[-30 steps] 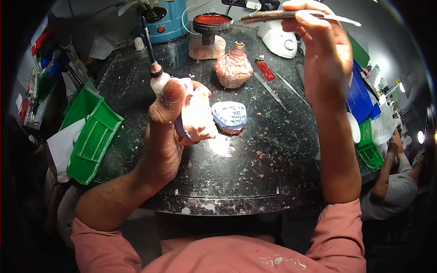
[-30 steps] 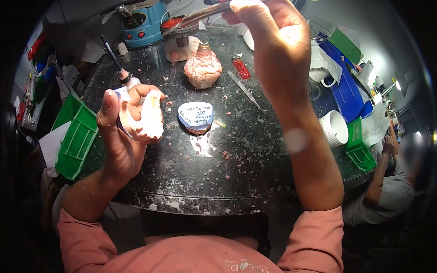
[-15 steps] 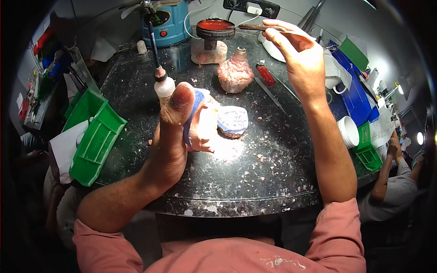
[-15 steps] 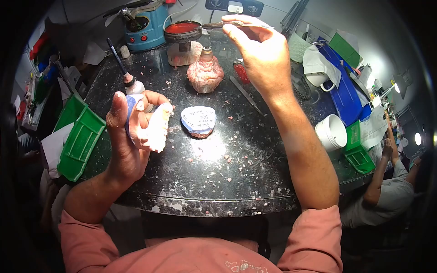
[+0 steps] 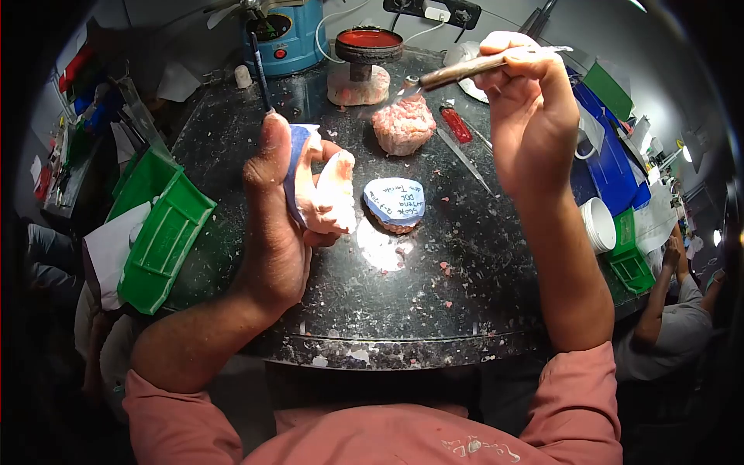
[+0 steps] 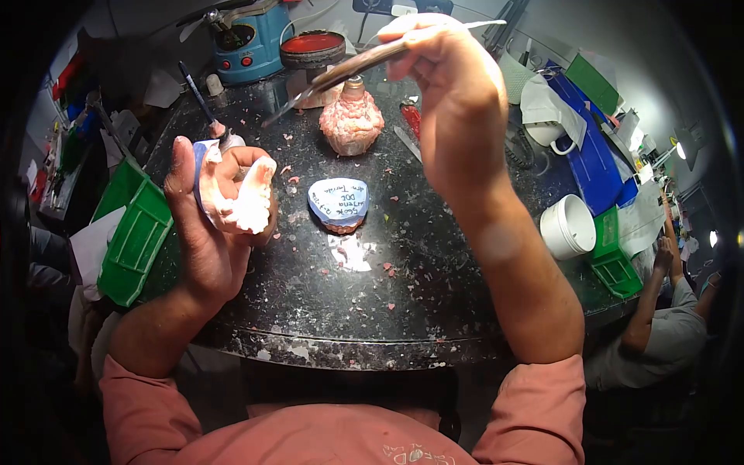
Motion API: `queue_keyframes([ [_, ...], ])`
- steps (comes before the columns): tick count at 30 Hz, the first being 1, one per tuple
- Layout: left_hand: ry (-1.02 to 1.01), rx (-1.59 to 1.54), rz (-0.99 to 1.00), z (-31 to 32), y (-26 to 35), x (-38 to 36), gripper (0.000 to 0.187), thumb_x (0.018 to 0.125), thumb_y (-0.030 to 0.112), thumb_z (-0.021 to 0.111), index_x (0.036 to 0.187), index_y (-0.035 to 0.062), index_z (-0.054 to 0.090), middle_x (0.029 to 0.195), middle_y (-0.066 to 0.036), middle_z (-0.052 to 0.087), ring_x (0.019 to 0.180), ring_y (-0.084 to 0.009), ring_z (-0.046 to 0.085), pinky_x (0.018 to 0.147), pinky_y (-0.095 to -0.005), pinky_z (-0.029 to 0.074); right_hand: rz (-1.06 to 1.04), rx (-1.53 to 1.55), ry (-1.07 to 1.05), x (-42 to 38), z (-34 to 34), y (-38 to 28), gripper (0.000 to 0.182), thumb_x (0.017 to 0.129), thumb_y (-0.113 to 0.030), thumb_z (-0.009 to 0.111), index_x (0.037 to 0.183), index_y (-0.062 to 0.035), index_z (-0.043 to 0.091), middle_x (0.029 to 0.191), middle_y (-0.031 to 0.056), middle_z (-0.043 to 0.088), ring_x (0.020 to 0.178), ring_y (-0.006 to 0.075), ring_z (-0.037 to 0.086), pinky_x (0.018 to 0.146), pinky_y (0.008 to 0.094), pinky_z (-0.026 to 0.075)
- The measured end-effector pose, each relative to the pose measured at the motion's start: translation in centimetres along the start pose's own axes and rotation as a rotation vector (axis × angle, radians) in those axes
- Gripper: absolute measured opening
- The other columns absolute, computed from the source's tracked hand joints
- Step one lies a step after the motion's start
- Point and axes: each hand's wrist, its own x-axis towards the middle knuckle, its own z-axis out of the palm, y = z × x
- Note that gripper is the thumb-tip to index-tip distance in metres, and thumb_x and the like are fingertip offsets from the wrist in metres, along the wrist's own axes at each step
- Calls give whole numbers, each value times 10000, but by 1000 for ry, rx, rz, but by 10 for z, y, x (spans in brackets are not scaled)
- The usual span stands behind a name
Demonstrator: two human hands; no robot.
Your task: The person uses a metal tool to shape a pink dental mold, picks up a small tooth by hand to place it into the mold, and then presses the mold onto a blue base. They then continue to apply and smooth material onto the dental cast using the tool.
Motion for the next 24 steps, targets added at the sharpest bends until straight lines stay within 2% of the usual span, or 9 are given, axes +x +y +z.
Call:
queue_keyframes([
  [1, -1, 2, -1, 1, 0, 0, 868, 842, 785, 202, 1054, -3, 497, 659, -12, 501, 490, -78, 421, 447, -212, 309, -10, -42, -29, -3, 6, -3, 219, 896, -175, 505, 932, 18, 601, 981, 119, 615, 832, 176, 561, 824, 327, 442],
  [2, 1, -27, 28, 3, 1, 0, 783, 847, 762, 282, 989, 29, 518, 669, 3, 503, 491, -57, 414, 439, -198, 293, -19, -85, -58, -6, 12, -5, 204, 907, -142, 449, 888, 13, 582, 996, 142, 603, 850, 187, 542, 813, 319, 426],
  [3, 3, -56, 56, 5, 1, -1, 704, 852, 739, 362, 924, 61, 539, 679, 19, 505, 492, -36, 407, 431, -185, 277, -91, -157, -59, -9, 19, -6, 210, 887, -158, 462, 883, 18, 577, 989, 144, 605, 855, 183, 544, 787, 312, 425],
  [7, 55, -65, 74, 7, 2, -1, 709, 862, 727, 357, 913, 44, 541, 669, 14, 503, 478, -36, 395, 427, -188, 274, -179, -238, -196, -14, 42, -20, 239, 858, -188, 480, 893, 22, 588, 965, 134, 611, 851, 161, 550, 763, 277, 415],
  [9, -48, -10, 52, -1, 1, 1, 872, 845, 782, 199, 1047, -16, 487, 637, -14, 482, 471, -85, 399, 440, -214, 289, -173, -252, -195, -16, 49, -25, 237, 855, -188, 482, 893, 19, 590, 962, 131, 611, 848, 157, 552, 761, 275, 416],
  [24, -22, 19, 49, 3, 1, -1, 875, 834, 792, 205, 1050, -7, 489, 649, -26, 505, 483, -96, 418, 459, -215, 303, -144, -286, -185, -16, 41, -22, 259, 822, -214, 502, 893, 20, 587, 945, 126, 608, 861, 156, 562, 761, 269, 417],
])
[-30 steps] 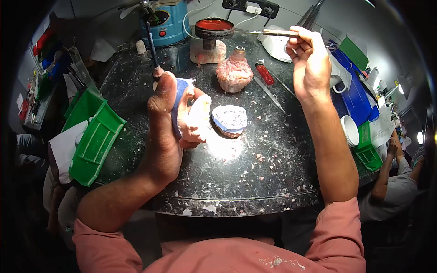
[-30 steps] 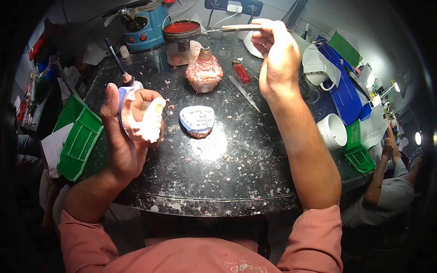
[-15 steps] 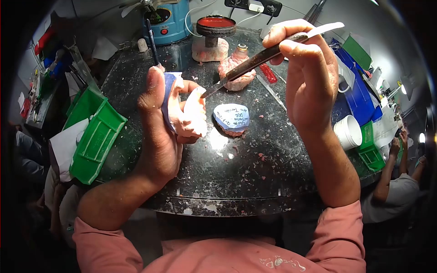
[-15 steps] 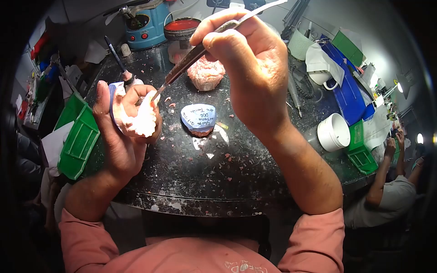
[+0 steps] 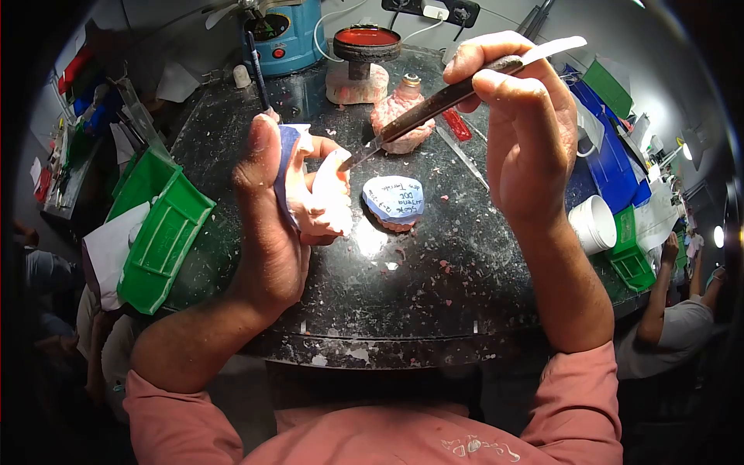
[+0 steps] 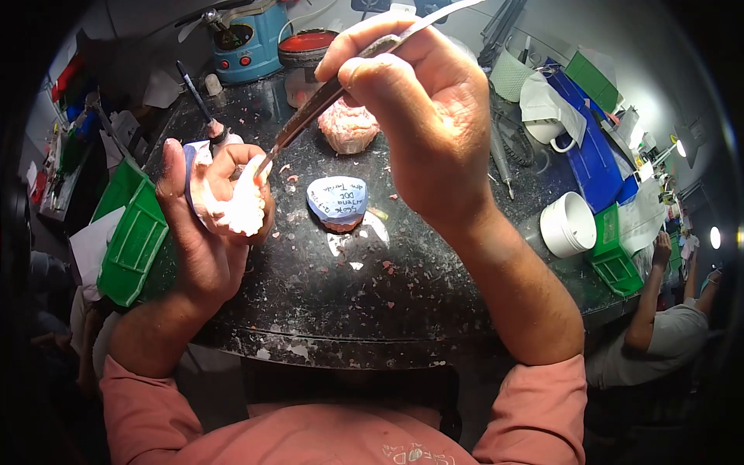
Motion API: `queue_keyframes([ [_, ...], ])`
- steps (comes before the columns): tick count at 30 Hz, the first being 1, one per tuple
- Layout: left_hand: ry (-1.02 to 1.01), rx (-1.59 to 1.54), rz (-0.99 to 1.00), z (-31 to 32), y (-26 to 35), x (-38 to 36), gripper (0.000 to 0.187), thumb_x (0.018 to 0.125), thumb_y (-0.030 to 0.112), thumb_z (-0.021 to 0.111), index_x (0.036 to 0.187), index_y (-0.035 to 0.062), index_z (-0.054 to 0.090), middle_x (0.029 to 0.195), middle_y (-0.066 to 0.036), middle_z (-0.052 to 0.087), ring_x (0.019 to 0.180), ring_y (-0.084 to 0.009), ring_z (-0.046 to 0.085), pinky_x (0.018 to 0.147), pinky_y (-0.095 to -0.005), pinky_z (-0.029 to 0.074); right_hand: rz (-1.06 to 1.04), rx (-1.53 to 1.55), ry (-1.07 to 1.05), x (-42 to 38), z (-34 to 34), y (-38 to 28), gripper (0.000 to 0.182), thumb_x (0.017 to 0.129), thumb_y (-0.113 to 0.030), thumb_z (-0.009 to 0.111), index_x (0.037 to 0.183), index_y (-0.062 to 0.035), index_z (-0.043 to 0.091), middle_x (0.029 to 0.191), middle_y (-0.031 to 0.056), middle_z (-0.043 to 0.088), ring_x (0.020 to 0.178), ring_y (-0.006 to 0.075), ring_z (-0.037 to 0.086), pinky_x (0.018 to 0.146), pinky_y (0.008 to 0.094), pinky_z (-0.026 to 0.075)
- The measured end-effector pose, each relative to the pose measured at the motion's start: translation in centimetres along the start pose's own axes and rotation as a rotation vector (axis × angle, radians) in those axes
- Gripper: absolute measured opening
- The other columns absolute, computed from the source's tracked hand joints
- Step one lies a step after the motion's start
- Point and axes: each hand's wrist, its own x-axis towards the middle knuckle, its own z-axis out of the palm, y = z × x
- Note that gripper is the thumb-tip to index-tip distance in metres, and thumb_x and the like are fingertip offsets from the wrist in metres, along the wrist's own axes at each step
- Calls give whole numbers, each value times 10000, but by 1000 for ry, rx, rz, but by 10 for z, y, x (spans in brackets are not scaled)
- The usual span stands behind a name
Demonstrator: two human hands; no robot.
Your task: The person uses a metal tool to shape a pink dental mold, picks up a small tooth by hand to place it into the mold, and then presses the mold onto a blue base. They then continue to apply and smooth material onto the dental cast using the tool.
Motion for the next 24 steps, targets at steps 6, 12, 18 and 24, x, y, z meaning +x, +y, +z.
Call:
queue_keyframes([
  [6, -21, -73, 32, 2, 1, -1, 720, 871, 717, 350, 922, 17, 513, 645, 21, 462, 492, -32, 382, 446, -184, 281, 42, 49, -22, 3, 4, -10, 260, 816, -214, 504, 891, 21, 588, 946, 126, 611, 863, 160, 566, 758, 270, 418],
  [12, 13, 16, 8, -2, -2, 1, 878, 832, 794, 209, 1049, -10, 487, 627, -27, 499, 492, -99, 435, 465, -223, 322, 22, -22, 2, 2, 3, -6, 254, 822, -208, 501, 888, 20, 590, 947, 125, 614, 867, 159, 569, 758, 272, 420],
  [18, -24, 16, -15, -4, 0, 0, 882, 833, 794, 190, 1037, -7, 496, 622, -24, 495, 488, -94, 422, 464, -219, 308, -23, -28, 16, 4, 2, -7, 249, 825, -201, 496, 884, 22, 587, 954, 128, 613, 865, 162, 574, 757, 273, 422],
  [24, -10, 18, -17, -3, 0, 0, 882, 833, 795, 184, 1027, -4, 504, 614, -19, 489, 489, -89, 417, 466, -217, 303, -38, -9, -34, 4, -5, -5, 256, 825, -204, 493, 889, 26, 585, 960, 130, 611, 867, 164, 576, 756, 273, 426],
])
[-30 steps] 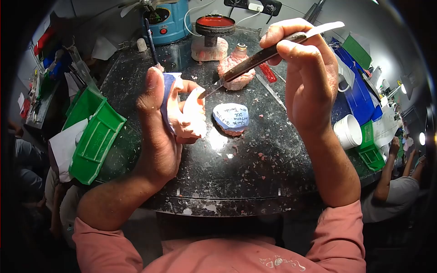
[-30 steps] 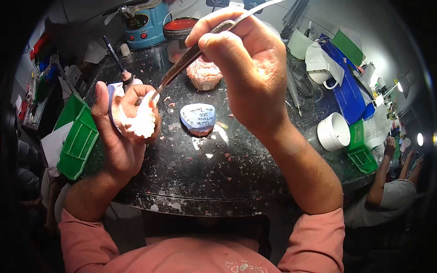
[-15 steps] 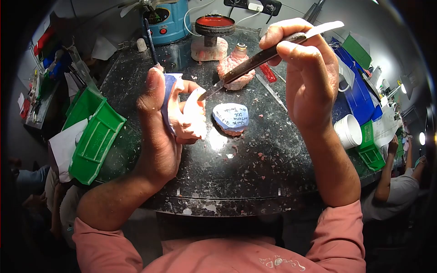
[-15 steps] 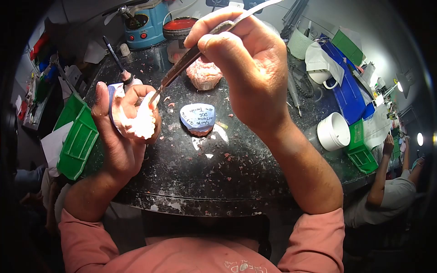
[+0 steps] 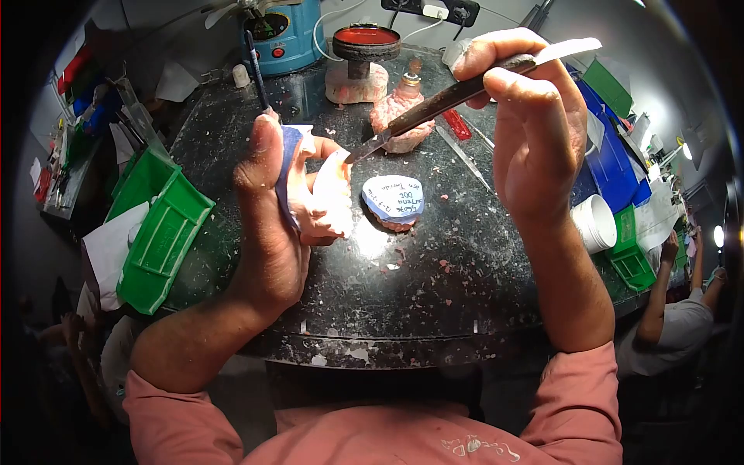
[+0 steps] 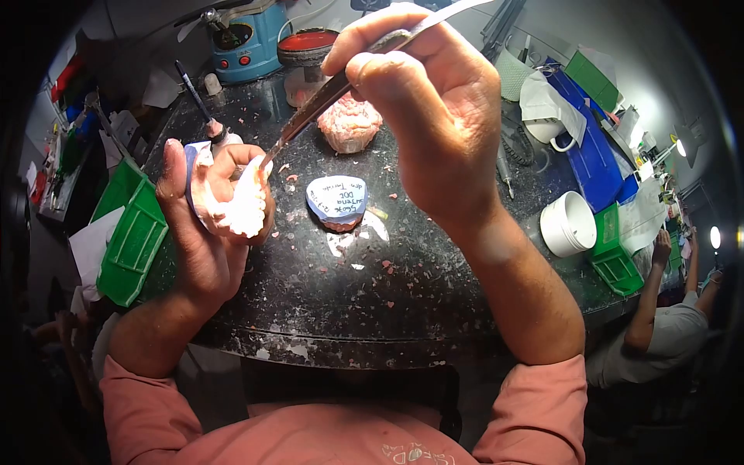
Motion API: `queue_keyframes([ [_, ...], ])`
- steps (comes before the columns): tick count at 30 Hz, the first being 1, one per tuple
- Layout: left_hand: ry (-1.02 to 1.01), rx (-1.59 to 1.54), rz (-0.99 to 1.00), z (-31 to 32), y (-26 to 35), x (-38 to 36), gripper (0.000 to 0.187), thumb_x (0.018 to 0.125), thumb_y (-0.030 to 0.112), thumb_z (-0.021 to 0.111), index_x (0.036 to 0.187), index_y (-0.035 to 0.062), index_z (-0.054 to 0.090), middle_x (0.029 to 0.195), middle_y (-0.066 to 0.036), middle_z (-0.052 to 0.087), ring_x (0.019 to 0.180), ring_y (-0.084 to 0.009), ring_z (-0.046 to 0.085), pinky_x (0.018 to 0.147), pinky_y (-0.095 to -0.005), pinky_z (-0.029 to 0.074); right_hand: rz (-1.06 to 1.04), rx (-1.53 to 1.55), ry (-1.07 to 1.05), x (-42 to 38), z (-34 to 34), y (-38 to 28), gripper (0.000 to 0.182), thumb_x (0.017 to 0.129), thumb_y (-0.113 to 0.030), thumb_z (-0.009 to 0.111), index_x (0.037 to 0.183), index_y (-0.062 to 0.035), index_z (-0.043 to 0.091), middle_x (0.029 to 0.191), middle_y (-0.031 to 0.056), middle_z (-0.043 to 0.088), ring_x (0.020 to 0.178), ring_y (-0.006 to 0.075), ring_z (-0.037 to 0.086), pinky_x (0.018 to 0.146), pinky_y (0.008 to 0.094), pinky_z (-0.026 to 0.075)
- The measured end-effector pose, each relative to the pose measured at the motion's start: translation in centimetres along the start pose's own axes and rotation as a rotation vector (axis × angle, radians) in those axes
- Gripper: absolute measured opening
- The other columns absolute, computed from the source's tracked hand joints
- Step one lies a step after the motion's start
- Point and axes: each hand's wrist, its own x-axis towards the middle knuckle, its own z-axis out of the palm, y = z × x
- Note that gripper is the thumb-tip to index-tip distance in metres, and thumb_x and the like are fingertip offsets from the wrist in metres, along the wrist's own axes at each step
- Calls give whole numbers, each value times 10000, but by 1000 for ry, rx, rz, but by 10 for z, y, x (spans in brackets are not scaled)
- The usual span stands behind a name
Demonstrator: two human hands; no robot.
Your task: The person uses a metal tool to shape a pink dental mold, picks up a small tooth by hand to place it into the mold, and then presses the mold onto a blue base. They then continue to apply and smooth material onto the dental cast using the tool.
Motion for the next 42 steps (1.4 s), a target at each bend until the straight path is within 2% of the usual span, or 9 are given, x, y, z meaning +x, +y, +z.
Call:
queue_keyframes([
  [4, -7, -3, -4, 1, 1, -1, 879, 834, 793, 191, 1027, -5, 504, 638, -21, 500, 500, -90, 430, 472, -214, 311, 5, -22, 34, -3, 10, -1, 261, 829, -209, 494, 893, 27, 586, 952, 129, 611, 863, 161, 572, 753, 270, 426],
  [6, 36, -89, 53, 7, 2, -2, 695, 875, 704, 370, 915, 30, 538, 628, 27, 482, 477, -32, 409, 446, -181, 303, 15, 7, 12, -1, 13, -7, 261, 830, -212, 496, 893, 24, 587, 953, 130, 612, 863, 162, 572, 753, 270, 426],
  [7, 36, -89, 53, 5, 1, -2, 695, 875, 704, 370, 915, 30, 538, 628, 27, 482, 477, -32, 409, 446, -181, 303, 23, 36, -11, 0, 14, -9, 260, 832, -214, 497, 893, 21, 588, 954, 130, 612, 864, 162, 572, 754, 270, 425],
  [9, -20, -5, 24, -1, 0, 0, 872, 837, 788, 203, 1033, -7, 505, 694, -28, 521, 520, -97, 458, 482, -215, 337, -7, -45, -36, -1, -7, 10, 257, 833, -215, 498, 891, 19, 588, 954, 131, 611, 865, 164, 572, 753, 272, 426],
  [17, 10, -9, 12, 3, 0, -1, 875, 836, 788, 203, 1037, -10, 498, 679, -34, 521, 527, -101, 462, 493, -215, 343, -43, -61, -10, 0, -1, 11, 254, 833, -211, 499, 885, 22, 586, 953, 142, 606, 865, 174, 571, 745, 280, 427],
  [22, -5, 36, 18, 3, 2, -1, 883, 830, 795, 204, 1036, -13, 494, 664, -36, 516, 531, -101, 464, 496, -215, 344, 51, 93, -14, 0, -3, 4, 251, 829, -204, 497, 882, 27, 579, 942, 145, 602, 849, 174, 564, 745, 279, 422],
  [28, -6, 17, 23, 3, 0, 0, 884, 829, 795, 214, 1044, -15, 495, 688, -36, 524, 551, -100, 474, 499, -213, 346, 31, -47, -83, -1, -11, 10, 249, 827, -198, 495, 882, 30, 578, 945, 141, 607, 846, 168, 558, 745, 279, 415],
  [34, 32, 32, 23, 2, 0, -1, 890, 828, 796, 217, 1053, -19, 495, 677, -34, 516, 545, -102, 470, 497, -219, 344, 47, 60, 37, 2, 13, -10, 241, 832, -195, 489, 874, 24, 580, 950, 140, 608, 849, 165, 557, 746, 275, 411],
  [42, -44, 31, 21, -2, -1, 0, 893, 831, 793, 212, 1053, -25, 493, 635, -31, 507, 512, -107, 448, 487, -226, 333, -15, 34, -25, 2, -4, 0, 237, 832, -188, 477, 868, 24, 577, 951, 148, 602, 855, 175, 558, 753, 277, 403],
])
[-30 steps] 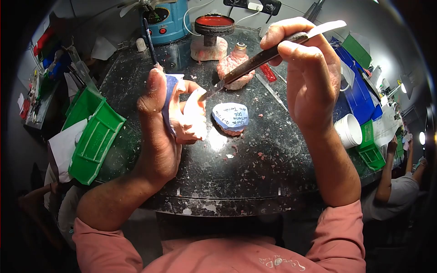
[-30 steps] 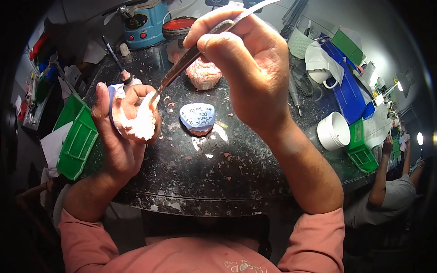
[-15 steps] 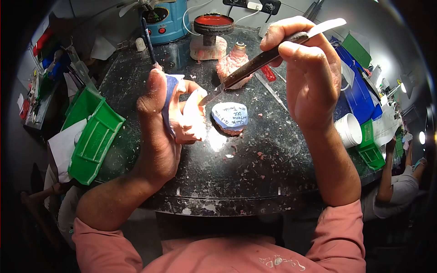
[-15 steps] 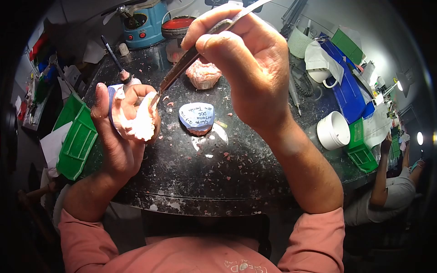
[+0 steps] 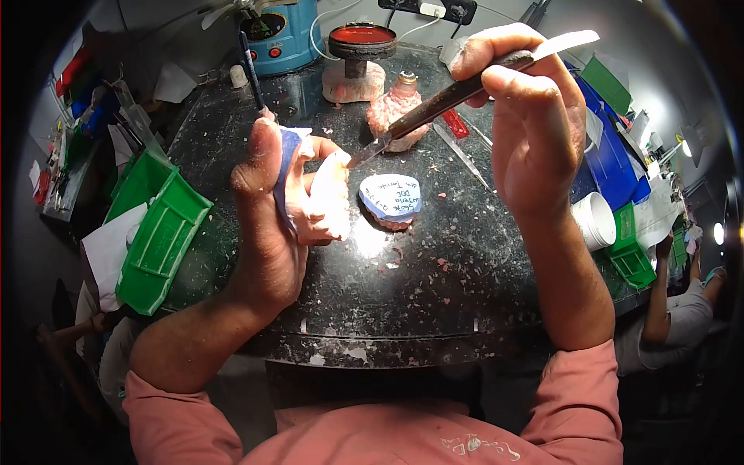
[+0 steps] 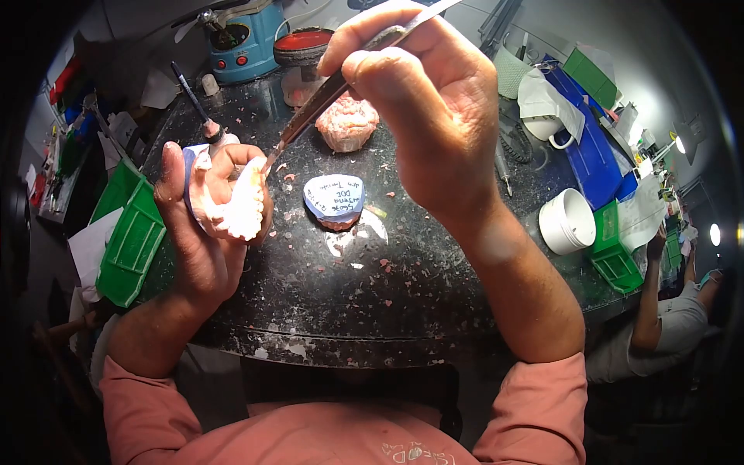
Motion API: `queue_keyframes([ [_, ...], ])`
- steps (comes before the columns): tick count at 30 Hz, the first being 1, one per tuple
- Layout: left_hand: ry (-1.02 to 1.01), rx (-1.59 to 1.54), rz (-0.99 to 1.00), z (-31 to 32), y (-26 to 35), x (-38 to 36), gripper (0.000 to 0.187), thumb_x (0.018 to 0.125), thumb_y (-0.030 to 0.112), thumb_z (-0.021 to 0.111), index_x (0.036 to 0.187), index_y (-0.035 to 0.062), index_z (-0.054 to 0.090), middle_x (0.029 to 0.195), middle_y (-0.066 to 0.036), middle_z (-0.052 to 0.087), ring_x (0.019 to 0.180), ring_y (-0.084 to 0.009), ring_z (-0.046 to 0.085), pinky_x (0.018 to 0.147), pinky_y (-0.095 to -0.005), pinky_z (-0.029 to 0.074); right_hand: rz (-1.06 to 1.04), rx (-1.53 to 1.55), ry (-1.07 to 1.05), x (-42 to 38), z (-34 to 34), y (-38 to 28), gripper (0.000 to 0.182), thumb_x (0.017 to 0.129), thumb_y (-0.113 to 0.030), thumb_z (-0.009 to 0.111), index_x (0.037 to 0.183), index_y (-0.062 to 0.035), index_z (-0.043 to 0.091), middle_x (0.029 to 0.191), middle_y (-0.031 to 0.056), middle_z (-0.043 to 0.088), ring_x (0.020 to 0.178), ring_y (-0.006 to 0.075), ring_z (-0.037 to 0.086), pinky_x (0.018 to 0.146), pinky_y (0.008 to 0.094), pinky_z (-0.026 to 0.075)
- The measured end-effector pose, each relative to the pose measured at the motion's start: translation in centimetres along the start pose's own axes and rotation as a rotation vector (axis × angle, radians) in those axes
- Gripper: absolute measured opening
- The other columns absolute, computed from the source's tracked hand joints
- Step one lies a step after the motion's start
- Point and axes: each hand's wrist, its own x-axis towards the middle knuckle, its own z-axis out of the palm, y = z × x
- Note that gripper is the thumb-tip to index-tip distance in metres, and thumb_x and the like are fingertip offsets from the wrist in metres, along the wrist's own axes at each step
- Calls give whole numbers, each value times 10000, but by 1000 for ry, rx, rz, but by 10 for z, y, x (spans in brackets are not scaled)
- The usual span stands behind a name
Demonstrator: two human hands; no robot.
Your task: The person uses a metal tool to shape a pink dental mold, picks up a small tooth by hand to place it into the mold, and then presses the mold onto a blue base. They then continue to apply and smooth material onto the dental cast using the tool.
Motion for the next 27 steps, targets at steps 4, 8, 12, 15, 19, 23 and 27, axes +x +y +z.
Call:
queue_keyframes([
  [4, 19, 6, 10, 3, 1, 0, 895, 834, 790, 210, 1058, -30, 491, 629, -32, 505, 509, -106, 447, 488, -228, 335, -38, -50, 34, -1, -3, 5, 246, 834, -189, 473, 874, 32, 572, 956, 159, 594, 852, 183, 554, 747, 273, 397],
  [8, 43, -10, 30, 12, 3, -4, 907, 836, 787, 230, 1097, -51, 456, 641, -36, 533, 508, -81, 446, 480, -195, 314, 36, -103, 85, -1, -19, 13, 244, 840, -182, 461, 883, 34, 567, 969, 160, 572, 879, 202, 546, 798, 307, 411],
  [12, -114, 81, 110, 10, 13, -14, 813, 731, 760, 558, 1084, 36, 445, 761, -7, 507, 587, -30, 490, 505, -182, 461, -16, 104, 86, 4, -33, 12, 218, 864, -169, 436, 882, 20, 545, 979, 148, 518, 928, 250, 524, 910, 435, 412],
  [15, -149, 109, 41, 6, 16, -15, 900, 663, 805, 573, 1109, 39, 414, 733, 1, 509, 617, -25, 500, 485, -174, 457, -39, 170, 136, 9, -38, 9, 225, 868, -179, 432, 877, 15, 544, 944, 136, 507, 907, 241, 512, 900, 447, 416],
  [19, -164, 86, 40, 8, 15, -15, 913, 665, 796, 588, 1129, 35, 389, 705, 4, 516, 621, -23, 498, 482, -173, 463, -31, 185, 166, 10, -41, 4, 232, 861, -185, 442, 875, 20, 551, 943, 135, 506, 893, 232, 494, 896, 439, 403],
  [23, -181, 54, 11, 8, 16, -16, 944, 640, 797, 611, 1134, 28, 378, 715, -4, 528, 611, -17, 498, 470, -180, 472, -31, 197, 148, 11, -42, 2, 235, 857, -187, 444, 875, 23, 549, 937, 135, 504, 884, 227, 483, 900, 433, 392],
  [27, -185, 52, 12, 10, 15, -15, 930, 646, 798, 602, 1127, 31, 391, 717, -3, 531, 607, -27, 504, 478, -182, 476, -4, 212, 117, 12, -44, 2, 248, 851, -203, 445, 877, 27, 534, 923, 131, 489, 873, 228, 462, 919, 434, 364],
])
